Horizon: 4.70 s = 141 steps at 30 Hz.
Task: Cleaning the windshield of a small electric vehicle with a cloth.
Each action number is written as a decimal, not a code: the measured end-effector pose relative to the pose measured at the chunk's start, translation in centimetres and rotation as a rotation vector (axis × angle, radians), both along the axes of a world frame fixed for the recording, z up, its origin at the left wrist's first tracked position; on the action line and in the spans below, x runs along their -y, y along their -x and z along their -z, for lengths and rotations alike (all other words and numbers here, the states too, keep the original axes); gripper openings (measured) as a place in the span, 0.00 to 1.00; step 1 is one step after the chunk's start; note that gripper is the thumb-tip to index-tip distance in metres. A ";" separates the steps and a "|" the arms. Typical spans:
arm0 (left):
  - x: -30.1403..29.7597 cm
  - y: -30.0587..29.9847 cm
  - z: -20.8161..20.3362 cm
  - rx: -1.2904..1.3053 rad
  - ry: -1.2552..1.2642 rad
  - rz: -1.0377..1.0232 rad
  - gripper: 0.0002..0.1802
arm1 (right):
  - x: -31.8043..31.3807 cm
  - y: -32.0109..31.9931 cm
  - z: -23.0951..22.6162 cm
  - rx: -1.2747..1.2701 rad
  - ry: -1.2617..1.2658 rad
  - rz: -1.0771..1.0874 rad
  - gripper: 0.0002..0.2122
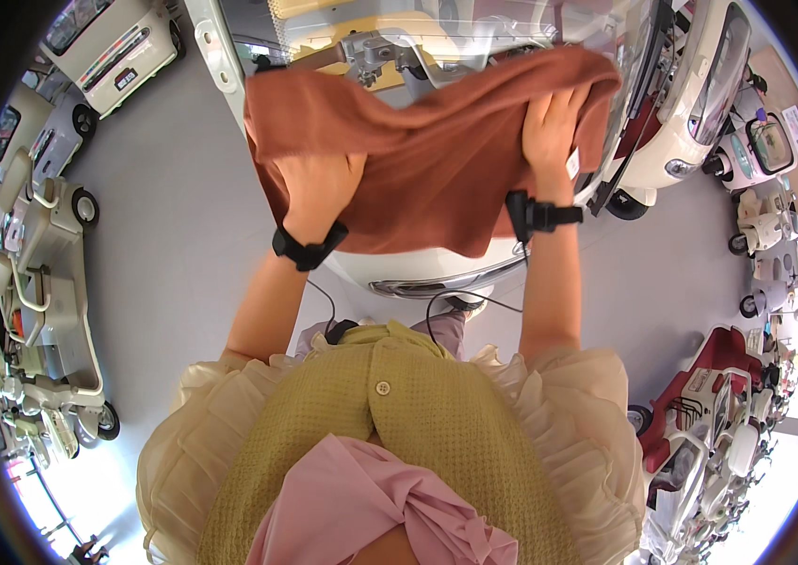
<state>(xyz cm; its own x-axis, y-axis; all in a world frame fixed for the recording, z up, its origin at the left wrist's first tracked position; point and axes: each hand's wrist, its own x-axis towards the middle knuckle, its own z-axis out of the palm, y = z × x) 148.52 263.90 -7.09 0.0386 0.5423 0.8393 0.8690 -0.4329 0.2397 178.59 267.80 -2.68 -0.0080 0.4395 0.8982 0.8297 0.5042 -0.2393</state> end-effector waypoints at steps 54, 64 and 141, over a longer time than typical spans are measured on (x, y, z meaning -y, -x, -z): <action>-0.3 3.0 -1.8 0.159 -0.060 0.076 0.32 | 0.0 19.1 -8.7 0.420 0.445 -0.673 0.23; 9.8 3.8 7.3 0.211 0.440 0.268 0.32 | 7.6 16.8 11.6 0.492 0.751 -0.710 0.26; 1.5 3.8 6.3 0.455 0.174 0.136 0.40 | 4.6 18.5 -3.2 0.382 0.086 0.024 0.27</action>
<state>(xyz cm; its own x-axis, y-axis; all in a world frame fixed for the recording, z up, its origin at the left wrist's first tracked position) 144.76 262.35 -13.35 -0.2303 0.6908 0.6853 0.5977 -0.4553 0.6598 160.08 263.19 0.52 -0.3236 0.5168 0.7926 0.8784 0.4754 0.0487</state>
